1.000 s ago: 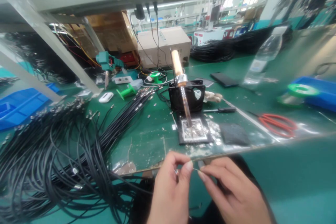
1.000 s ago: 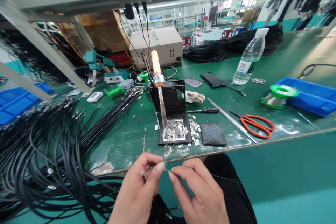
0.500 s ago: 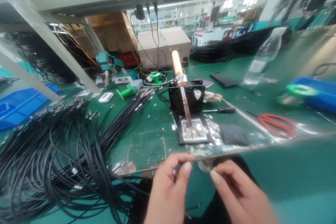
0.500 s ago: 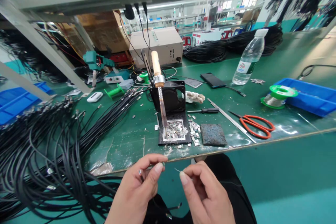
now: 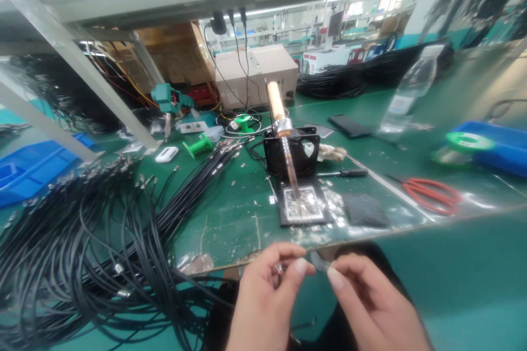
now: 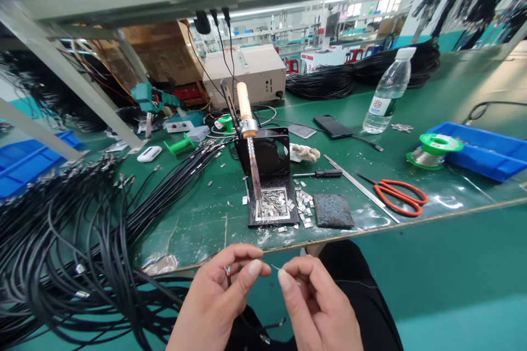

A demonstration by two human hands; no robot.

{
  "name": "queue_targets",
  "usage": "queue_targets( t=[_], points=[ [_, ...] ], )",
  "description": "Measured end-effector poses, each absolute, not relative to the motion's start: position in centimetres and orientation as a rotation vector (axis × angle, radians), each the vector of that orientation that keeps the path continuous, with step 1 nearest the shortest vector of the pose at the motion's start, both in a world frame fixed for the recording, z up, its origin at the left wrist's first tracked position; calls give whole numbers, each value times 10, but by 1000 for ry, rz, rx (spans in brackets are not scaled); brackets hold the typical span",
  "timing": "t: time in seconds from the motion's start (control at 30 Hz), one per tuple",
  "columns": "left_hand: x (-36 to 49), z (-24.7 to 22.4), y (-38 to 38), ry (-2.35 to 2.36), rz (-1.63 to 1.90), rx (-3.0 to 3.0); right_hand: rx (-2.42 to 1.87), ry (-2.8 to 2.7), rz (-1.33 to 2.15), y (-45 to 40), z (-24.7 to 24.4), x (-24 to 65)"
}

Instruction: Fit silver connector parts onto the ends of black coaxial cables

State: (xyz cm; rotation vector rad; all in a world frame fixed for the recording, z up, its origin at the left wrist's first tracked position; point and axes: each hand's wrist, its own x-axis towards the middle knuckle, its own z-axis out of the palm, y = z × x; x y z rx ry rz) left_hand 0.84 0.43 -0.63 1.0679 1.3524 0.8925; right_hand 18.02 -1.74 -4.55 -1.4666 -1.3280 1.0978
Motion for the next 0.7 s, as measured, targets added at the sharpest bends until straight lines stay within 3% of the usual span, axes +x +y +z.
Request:
queue_targets(
  t=[0.47, 0.7],
  points=[
    [10, -7, 19, 1402, 1002, 1027, -1240, -1515, 391, 3, -36, 185],
    [13, -1, 31, 1345, 1087, 959, -1167, -1497, 265, 21, -35, 173]
  ],
)
